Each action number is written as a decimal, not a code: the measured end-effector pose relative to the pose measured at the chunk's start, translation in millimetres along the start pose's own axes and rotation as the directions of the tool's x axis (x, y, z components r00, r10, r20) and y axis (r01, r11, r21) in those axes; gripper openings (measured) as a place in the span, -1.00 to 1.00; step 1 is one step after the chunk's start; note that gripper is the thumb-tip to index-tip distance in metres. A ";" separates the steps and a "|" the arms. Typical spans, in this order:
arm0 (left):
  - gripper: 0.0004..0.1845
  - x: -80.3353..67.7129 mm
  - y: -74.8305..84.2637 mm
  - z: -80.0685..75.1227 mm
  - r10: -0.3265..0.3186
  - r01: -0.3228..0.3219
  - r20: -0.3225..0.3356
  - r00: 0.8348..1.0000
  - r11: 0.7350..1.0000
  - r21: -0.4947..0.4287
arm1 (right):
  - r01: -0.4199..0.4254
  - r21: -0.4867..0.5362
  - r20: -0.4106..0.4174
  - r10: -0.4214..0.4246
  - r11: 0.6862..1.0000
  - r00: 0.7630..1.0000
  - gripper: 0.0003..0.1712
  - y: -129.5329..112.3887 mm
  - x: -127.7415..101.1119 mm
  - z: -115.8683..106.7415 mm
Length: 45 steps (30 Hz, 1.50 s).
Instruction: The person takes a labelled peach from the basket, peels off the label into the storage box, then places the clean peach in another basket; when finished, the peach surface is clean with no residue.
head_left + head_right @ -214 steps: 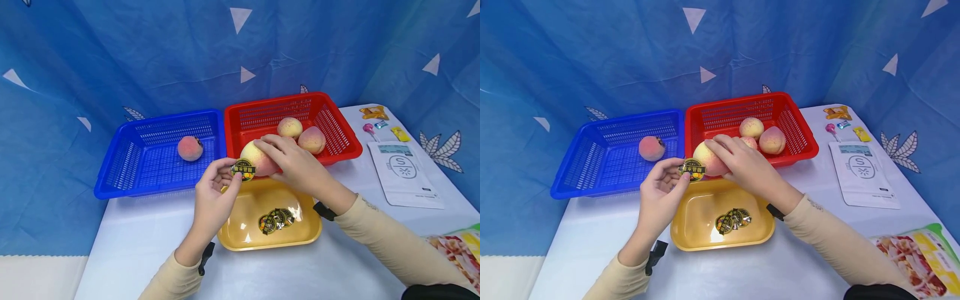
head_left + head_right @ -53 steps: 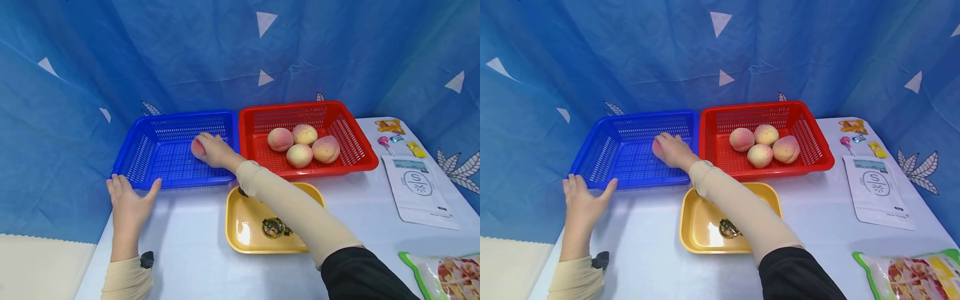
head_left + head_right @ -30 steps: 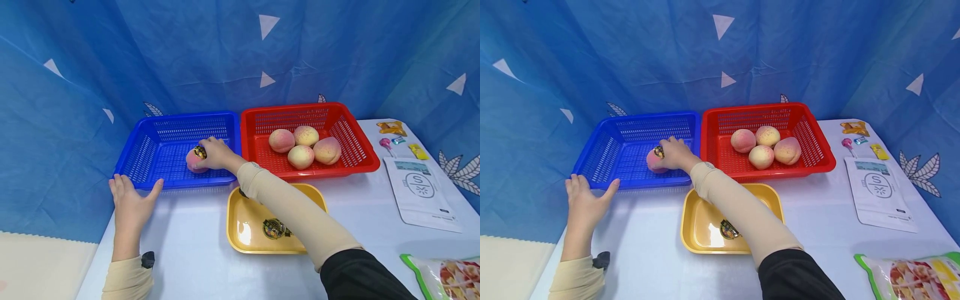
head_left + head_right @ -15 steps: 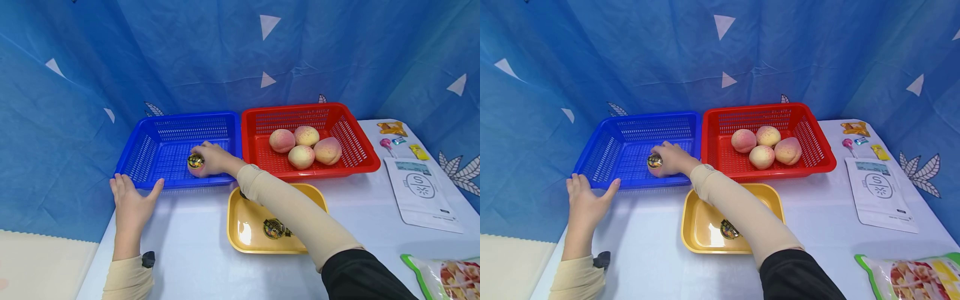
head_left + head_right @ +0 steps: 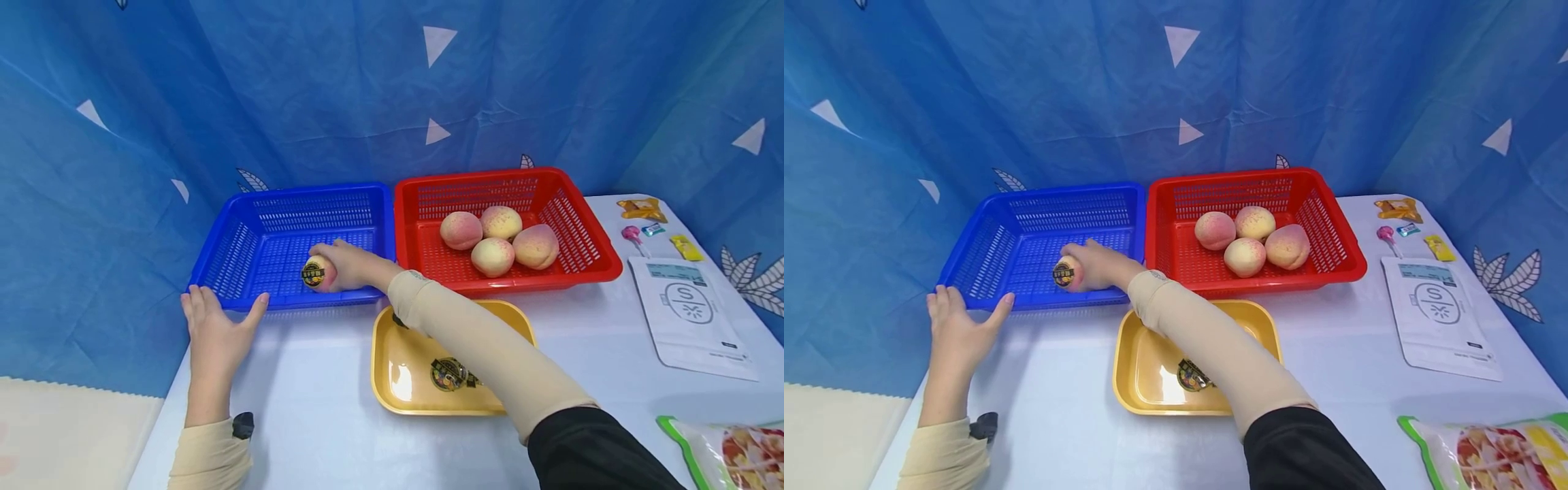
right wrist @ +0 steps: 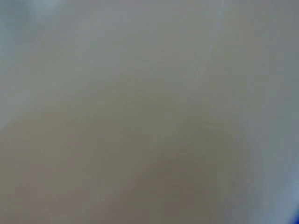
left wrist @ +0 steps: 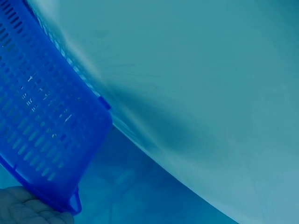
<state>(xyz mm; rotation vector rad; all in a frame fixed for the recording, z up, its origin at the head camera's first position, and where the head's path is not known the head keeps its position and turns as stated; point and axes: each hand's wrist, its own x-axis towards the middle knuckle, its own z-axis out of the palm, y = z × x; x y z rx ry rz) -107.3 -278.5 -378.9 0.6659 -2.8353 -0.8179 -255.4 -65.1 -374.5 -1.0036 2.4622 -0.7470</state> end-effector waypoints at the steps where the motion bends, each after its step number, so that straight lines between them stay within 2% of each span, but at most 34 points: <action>1: 0.26 -0.2 0.3 0.2 -0.002 0.002 0.002 1.000 1.000 0.001 | 0.002 -0.009 -0.010 -0.002 1.000 1.000 -0.14 -0.9 -1.7 -0.8; 6: 0.25 0.1 0.3 1.0 0.000 0.000 0.004 1.000 1.000 -0.007 | 0.026 -0.017 -0.082 -0.027 1.000 0.996 -0.08 -5.9 -12.4 -8.5; 13: 0.23 -0.6 0.5 2.3 0.009 -0.010 -0.019 1.000 1.000 -0.023 | 0.054 0.068 -0.171 -0.041 0.996 0.984 -0.03 -6.2 -37.4 -24.5; 17: 0.13 -2.7 7.0 1.8 0.067 -0.068 -0.062 0.996 0.997 -0.022 | 0.083 0.132 -0.224 -0.052 0.988 0.973 -0.02 -1.2 -58.0 -35.1; 21: -0.07 -9.7 22.7 3.5 0.170 -0.178 -0.143 0.975 0.983 -0.041 | 0.110 0.174 -0.264 -0.061 0.979 0.963 -0.02 6.9 -80.5 -44.2; 24: -0.26 -18.5 41.9 8.7 0.273 -0.303 -0.232 0.934 0.948 -0.103 | 0.129 0.185 -0.286 -0.072 0.974 0.956 -0.02 12.8 -96.6 -50.3; 26: -0.39 -26.0 58.0 13.6 0.340 -0.392 -0.278 0.898 0.906 -0.160 | 0.144 0.190 -0.304 -0.081 0.971 0.949 -0.02 15.9 -106.2 -53.5; 28: -0.50 -33.8 75.2 18.6 0.400 -0.472 -0.304 0.864 0.854 -0.219 | 0.159 0.189 -0.323 -0.091 0.969 0.942 -0.01 18.2 -115.0 -55.9; 31: -0.57 -45.3 99.9 24.8 0.473 -0.543 -0.277 0.837 0.784 -0.300 | 0.180 0.184 -0.343 -0.108 0.966 0.933 -0.01 21.1 -126.3 -57.0; 33: -0.58 -51.2 113.5 27.9 0.508 -0.562 -0.241 0.827 0.750 -0.348 | 0.190 0.185 -0.346 -0.118 0.964 0.931 -0.01 22.7 -132.4 -56.0; 37: -0.60 -57.7 132.2 34.5 0.552 -0.571 -0.180 0.814 0.706 -0.420 | 0.206 0.192 -0.344 -0.131 0.960 0.930 -0.01 24.3 -141.5 -52.2; 39: -0.60 -59.1 137.7 37.8 0.553 -0.557 -0.158 0.818 0.696 -0.452 | 0.209 0.181 -0.348 -0.136 0.961 0.927 -0.02 24.3 -144.7 -50.8; 42: -0.62 -60.2 142.3 41.6 0.528 -0.513 -0.131 0.839 0.689 -0.512 | 0.215 0.158 -0.360 -0.147 0.964 0.921 -0.01 23.9 -148.1 -49.6; 45: -0.65 -60.6 144.4 43.5 0.493 -0.452 -0.105 0.864 0.666 -0.594 | 0.213 0.126 -0.372 -0.153 0.969 0.916 -0.02 24.2 -150.3 -49.5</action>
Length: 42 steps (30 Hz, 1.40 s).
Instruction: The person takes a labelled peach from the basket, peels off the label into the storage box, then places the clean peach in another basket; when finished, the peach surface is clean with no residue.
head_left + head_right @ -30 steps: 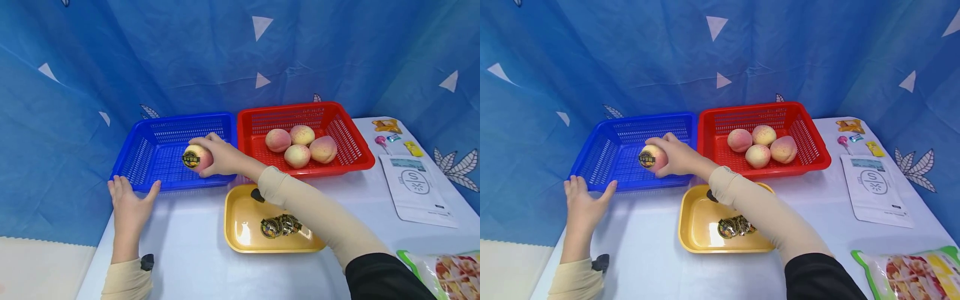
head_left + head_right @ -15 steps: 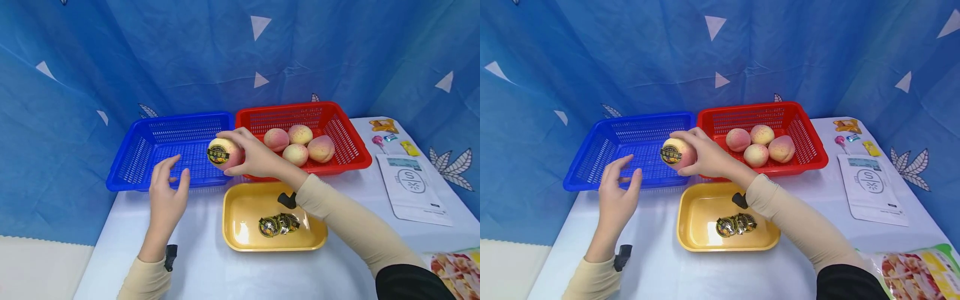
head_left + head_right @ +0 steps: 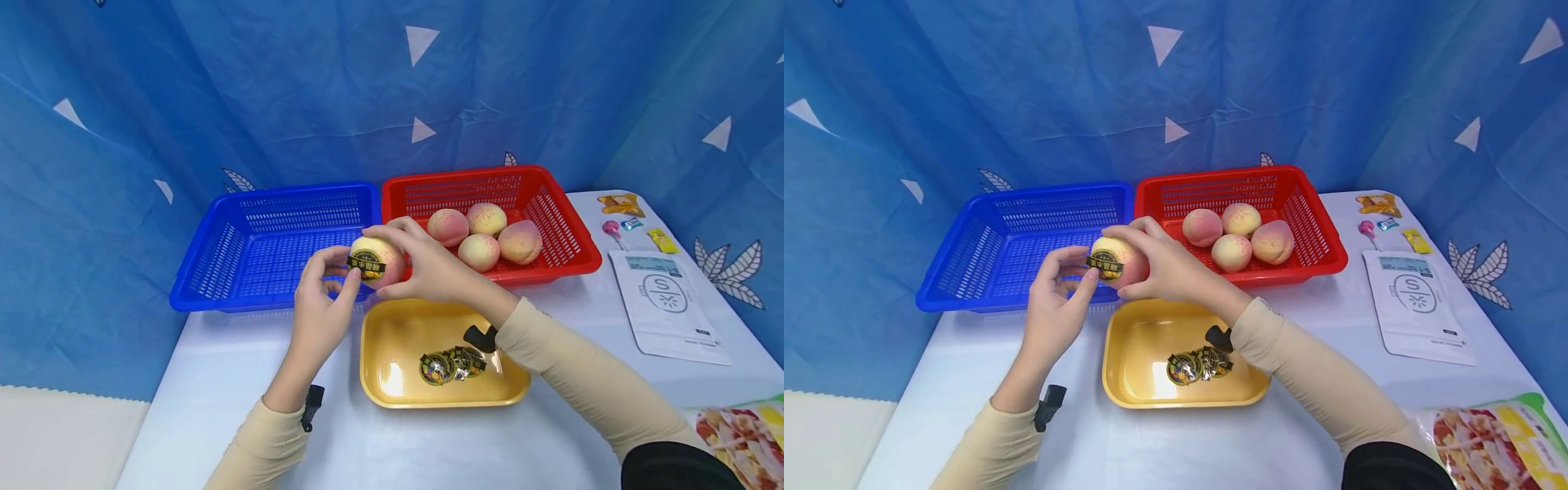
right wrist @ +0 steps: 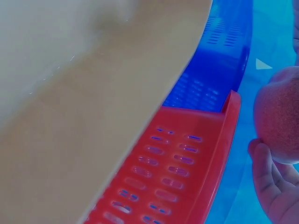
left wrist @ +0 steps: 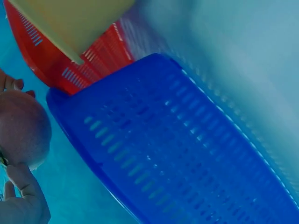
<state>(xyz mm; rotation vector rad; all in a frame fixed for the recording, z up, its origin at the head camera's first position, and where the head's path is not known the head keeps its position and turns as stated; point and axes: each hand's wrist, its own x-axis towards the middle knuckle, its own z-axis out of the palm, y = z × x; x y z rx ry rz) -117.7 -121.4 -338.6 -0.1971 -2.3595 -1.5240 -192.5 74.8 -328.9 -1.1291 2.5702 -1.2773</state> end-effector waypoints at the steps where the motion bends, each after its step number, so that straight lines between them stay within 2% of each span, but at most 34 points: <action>1: -0.66 0.5 0.1 0.7 -0.012 0.012 0.001 1.000 1.000 -0.026 | 0.001 -0.008 -0.003 -0.001 1.000 1.000 -0.02 0.1 -0.5 -0.3; 6: -0.69 2.1 2.5 3.3 -0.055 0.058 0.027 0.998 0.990 -0.126 | 0.006 -0.042 -0.009 -0.006 0.999 1.000 -0.05 1.3 -3.4 -2.0; 16: -0.79 2.6 9.5 8.2 -0.056 0.063 0.043 0.998 0.981 -0.184 | 0.012 -0.140 -0.057 -0.020 0.990 0.998 -0.05 1.6 -11.7 -9.3; 20: -0.77 1.1 14.0 11.4 -0.034 0.039 0.026 0.999 0.975 -0.219 | 0.007 -0.172 -0.085 -0.022 0.985 0.996 -0.04 3.7 -14.4 -12.4; 25: -0.76 -2.0 21.8 15.2 0.019 -0.014 0.020 1.000 0.975 -0.220 | -0.017 -0.211 -0.117 -0.008 0.977 0.993 -0.07 6.8 -17.7 -18.1; 29: -0.76 -6.5 27.8 16.0 0.027 -0.012 0.062 0.998 0.972 -0.236 | -0.049 -0.222 -0.155 0.015 0.974 0.988 -0.10 9.8 -23.5 -26.3; 32: -0.76 -12.7 27.9 17.8 0.001 0.032 0.139 0.990 0.972 -0.234 | -0.073 -0.215 -0.191 0.031 0.974 0.981 -0.09 11.6 -29.1 -34.7; 35: -0.75 -21.7 22.1 23.0 -0.039 0.086 0.253 0.967 0.980 -0.178 | -0.104 -0.171 -0.221 0.064 0.980 0.973 -0.07 14.1 -35.2 -42.3; 37: -0.75 -28.2 14.9 28.4 -0.051 0.099 0.353 0.934 0.988 -0.119 | -0.119 -0.131 -0.235 0.086 0.984 0.968 -0.06 16.6 -38.8 -46.3; 38: -0.75 -31.5 11.5 31.3 -0.058 0.101 0.408 0.911 0.991 -0.083 | -0.126 -0.117 -0.242 0.094 0.985 0.966 -0.06 18.1 -40.6 -47.9; 42: -0.78 -42.1 -1.1 44.3 -0.057 0.052 0.600 0.798 0.998 0.025 | -0.146 -0.098 -0.271 0.115 0.984 0.956 -0.06 24.4 -47.9 -51.9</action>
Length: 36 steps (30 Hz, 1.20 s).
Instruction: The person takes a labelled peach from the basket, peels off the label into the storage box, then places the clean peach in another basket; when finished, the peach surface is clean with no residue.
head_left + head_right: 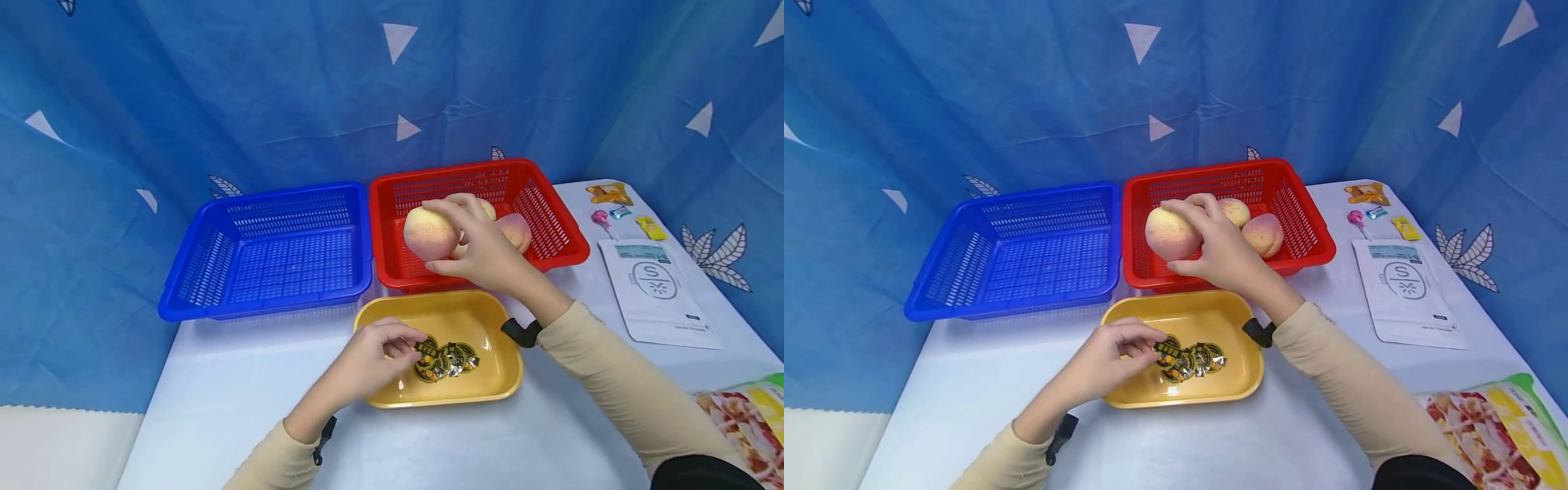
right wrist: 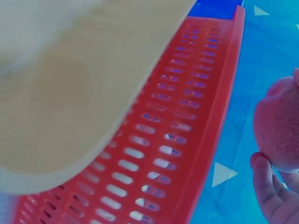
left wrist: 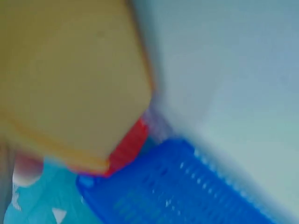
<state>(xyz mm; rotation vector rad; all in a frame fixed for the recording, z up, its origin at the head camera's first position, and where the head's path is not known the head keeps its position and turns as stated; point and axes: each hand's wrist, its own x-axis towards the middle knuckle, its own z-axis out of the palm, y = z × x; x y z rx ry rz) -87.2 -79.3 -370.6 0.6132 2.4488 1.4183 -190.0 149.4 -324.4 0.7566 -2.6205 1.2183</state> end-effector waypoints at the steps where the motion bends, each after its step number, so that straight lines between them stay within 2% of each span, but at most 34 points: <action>1: -0.78 0.5 -2.5 3.7 -0.002 0.001 0.038 0.999 1.000 0.023 | -0.003 -0.006 -0.006 0.003 1.000 1.000 -0.06 1.5 -1.0 -0.7; 5: -0.81 3.8 -10.5 16.0 0.009 -0.022 0.117 0.993 0.994 0.110 | -0.038 -0.007 -0.012 0.038 0.999 0.999 -0.06 5.6 -4.9 -2.4; 10: -0.80 7.4 -18.1 26.0 0.011 -0.046 0.139 0.990 0.967 0.251 | -0.088 0.014 -0.005 0.088 0.996 0.996 -0.04 9.1 -9.3 -4.2; 12: -0.79 7.9 -20.2 28.2 0.018 -0.063 0.137 0.990 0.939 0.339 | -0.092 0.013 -0.006 0.092 0.996 0.996 -0.03 10.8 -10.5 -4.7; 17: -0.78 7.3 -23.4 30.9 0.055 -0.106 0.110 0.992 0.836 0.539 | -0.086 -0.001 -0.019 0.086 0.996 0.996 -0.03 15.5 -11.6 -5.8; 20: -0.80 7.3 -22.8 30.5 0.067 -0.111 0.098 0.993 0.809 0.578 | -0.098 0.009 -0.022 0.098 0.995 0.995 -0.04 19.5 -10.8 -7.1; 22: -0.81 7.0 -20.3 28.8 0.076 -0.115 0.090 0.993 0.802 0.586 | -0.113 0.016 -0.023 0.113 0.994 0.993 -0.04 22.6 -9.7 -8.3; 25: -0.80 8.3 -14.0 23.2 0.126 -0.119 0.030 0.992 0.797 0.592 | -0.132 0.022 -0.021 0.133 0.991 0.991 -0.04 28.2 -7.4 -10.0; 27: -0.75 10.8 -8.8 16.4 0.180 -0.116 -0.051 0.982 0.800 0.589 | -0.143 0.020 -0.015 0.143 0.990 0.990 -0.03 32.5 -5.5 -10.7; 31: -0.62 21.4 -2.4 -2.5 0.276 -0.092 -0.243 0.930 0.814 0.573 | -0.148 0.018 0.019 0.148 0.989 0.989 -0.03 40.9 -0.5 -9.6; 32: -0.58 24.7 -2.2 -7.2 0.285 -0.078 -0.284 0.915 0.818 0.570 | -0.146 0.016 0.030 0.145 0.989 0.989 -0.03 42.5 0.8 -8.9; 34: -0.52 31.8 -3.8 -16.1 0.270 -0.035 -0.340 0.901 0.826 0.563 | -0.135 0.005 0.053 0.134 0.991 0.990 -0.04 45.1 3.8 -6.7; 36: -0.45 38.6 -7.5 -23.2 0.216 0.028 -0.370 0.904 0.832 0.554 | -0.121 -0.004 0.085 0.121 0.993 0.989 -0.05 48.0 6.8 -3.4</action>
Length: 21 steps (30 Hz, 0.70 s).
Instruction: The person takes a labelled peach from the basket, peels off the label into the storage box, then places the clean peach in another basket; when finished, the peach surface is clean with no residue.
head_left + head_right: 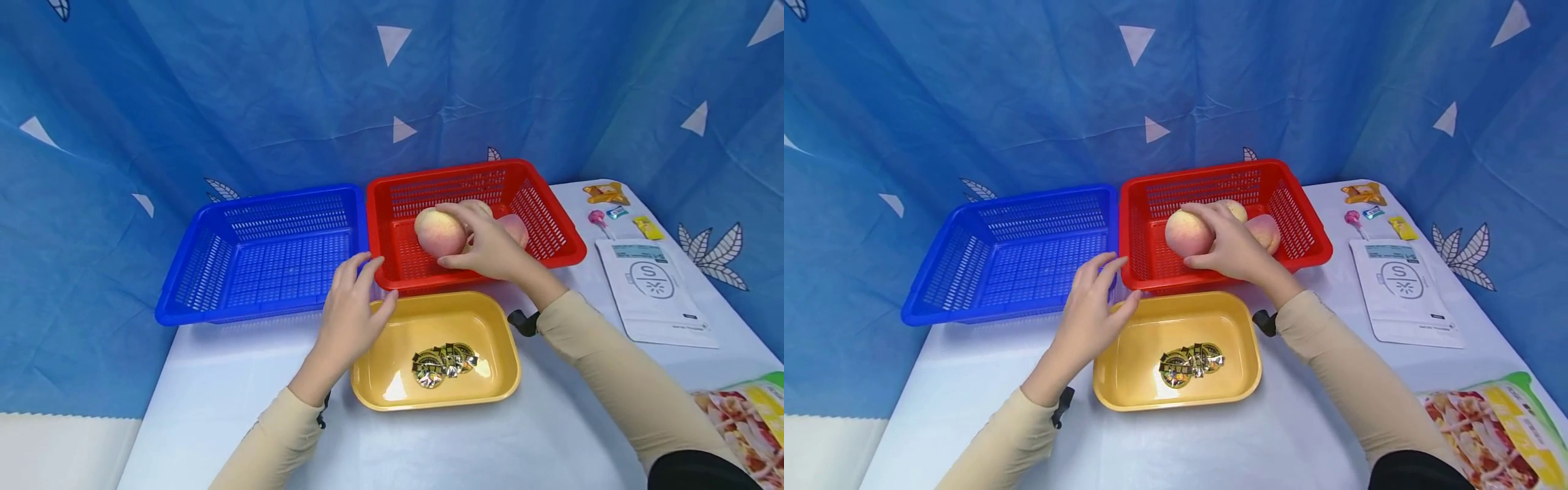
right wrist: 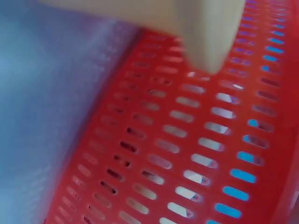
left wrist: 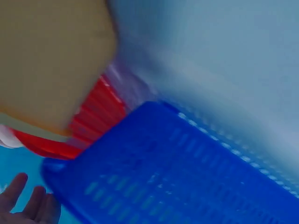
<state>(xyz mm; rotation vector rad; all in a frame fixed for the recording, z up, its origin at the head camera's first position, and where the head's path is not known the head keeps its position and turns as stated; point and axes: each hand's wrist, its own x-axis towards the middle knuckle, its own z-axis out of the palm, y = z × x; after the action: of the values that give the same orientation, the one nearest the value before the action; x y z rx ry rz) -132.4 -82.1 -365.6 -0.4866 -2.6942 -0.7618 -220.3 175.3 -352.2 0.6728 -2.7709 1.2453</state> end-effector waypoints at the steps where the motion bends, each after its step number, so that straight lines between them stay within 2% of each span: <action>1: -0.41 3.2 -3.2 0.1 -0.032 0.032 0.016 0.999 0.999 0.006 | 0.004 -0.010 0.018 -0.004 1.000 1.000 -0.04 0.6 1.6 1.5; 5: -0.28 10.4 -11.8 3.3 -0.127 0.126 0.114 0.985 0.992 0.017 | 0.032 -0.043 0.095 -0.027 0.999 0.995 -0.03 6.2 7.9 8.0; 9: -0.26 12.0 -15.0 8.6 -0.158 0.155 0.180 0.971 0.987 0.033 | 0.091 -0.078 0.166 -0.077 0.993 0.983 -0.08 10.1 15.3 12.6; 15: -0.26 12.0 -16.1 11.6 -0.158 0.149 0.193 0.968 0.987 0.064 | 0.112 -0.133 0.285 -0.070 0.985 0.956 -0.14 11.4 26.2 16.2; 21: -0.25 11.9 -15.3 11.8 -0.160 0.152 0.192 0.968 0.987 0.056 | 0.134 -0.173 0.400 -0.055 0.976 0.915 -0.22 11.8 33.9 17.2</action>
<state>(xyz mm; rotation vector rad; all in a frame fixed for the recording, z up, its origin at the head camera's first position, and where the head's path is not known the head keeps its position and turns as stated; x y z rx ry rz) -151.4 -85.0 -377.6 -0.3593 -2.9535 -0.7327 -253.2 157.2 -365.4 1.1344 -3.0691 0.8802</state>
